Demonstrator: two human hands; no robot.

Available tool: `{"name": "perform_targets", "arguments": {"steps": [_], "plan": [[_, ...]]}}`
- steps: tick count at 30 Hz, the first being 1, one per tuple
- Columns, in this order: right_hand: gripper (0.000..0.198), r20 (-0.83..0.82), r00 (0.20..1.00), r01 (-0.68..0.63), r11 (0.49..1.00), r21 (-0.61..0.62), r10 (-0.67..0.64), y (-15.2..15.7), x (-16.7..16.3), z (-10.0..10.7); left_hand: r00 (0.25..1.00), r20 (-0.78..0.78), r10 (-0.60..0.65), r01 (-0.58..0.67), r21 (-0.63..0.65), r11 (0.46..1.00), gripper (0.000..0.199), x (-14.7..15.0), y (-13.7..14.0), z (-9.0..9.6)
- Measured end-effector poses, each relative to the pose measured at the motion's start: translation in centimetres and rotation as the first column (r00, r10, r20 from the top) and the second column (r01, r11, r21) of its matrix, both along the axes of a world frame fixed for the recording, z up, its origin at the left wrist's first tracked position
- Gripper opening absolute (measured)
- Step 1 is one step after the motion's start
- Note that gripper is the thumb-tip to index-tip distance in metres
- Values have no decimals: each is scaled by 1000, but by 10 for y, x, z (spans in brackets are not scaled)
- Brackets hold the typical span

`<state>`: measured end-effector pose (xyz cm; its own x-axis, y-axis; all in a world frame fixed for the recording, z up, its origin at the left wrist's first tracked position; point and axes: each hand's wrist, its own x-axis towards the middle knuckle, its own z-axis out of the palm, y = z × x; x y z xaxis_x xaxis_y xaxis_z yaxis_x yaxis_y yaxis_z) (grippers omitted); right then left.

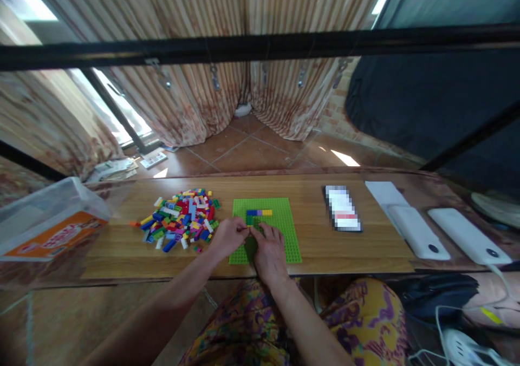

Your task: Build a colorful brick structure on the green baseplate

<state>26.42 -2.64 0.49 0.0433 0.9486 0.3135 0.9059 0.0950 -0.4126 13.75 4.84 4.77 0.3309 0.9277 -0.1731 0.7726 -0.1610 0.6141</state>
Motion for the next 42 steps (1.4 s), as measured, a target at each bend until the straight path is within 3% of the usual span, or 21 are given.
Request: {"name": "perform_targets", "arguments": {"steps": [3, 7, 9, 11, 15, 23, 28, 34, 39, 42], "plan": [[50, -161, 987, 35, 996, 78, -22, -4, 11, -1, 1000, 2, -11, 11, 52, 999, 17, -7, -8, 2], [39, -308, 940, 196, 971, 138, -146, -18, 33, -5, 1000, -27, -8, 13, 182, 983, 33, -14, -29, 2], [35, -320, 930, 234, 963, 132, -182, -26, 41, -8, 990, -121, -69, 106, 335, 936, 43, -12, -42, 0], [34, -306, 931, 247, 960, 129, -198, -31, 45, -11, 971, -227, -80, 169, 404, 899, 54, -8, -53, -5], [32, -237, 946, 259, 955, 143, -221, -35, 43, -13, 936, -345, -77, 216, 385, 897, 61, 1, -62, -16], [33, -64, 978, 204, 969, 142, -196, -40, 39, -19, 916, -390, -95, 245, 355, 902, 64, 4, -60, -25], [32, -2, 972, 234, 959, 158, -237, -41, 38, -22, 927, -359, -109, 237, 337, 911, 65, 6, -59, -23], [33, -11, 984, 174, 968, 181, -176, -41, 42, -24, 955, -283, -87, 189, 359, 914, 61, 5, -55, -20], [34, 14, 985, 169, 972, 167, -173, -41, 42, -26, 972, -226, -58, 141, 371, 918, 48, 7, -43, -8], [35, 41, 982, 177, 973, 150, -185, -40, 41, -25, 975, -217, -38, 122, 391, 912, 52, 17, -35, -4]]}}
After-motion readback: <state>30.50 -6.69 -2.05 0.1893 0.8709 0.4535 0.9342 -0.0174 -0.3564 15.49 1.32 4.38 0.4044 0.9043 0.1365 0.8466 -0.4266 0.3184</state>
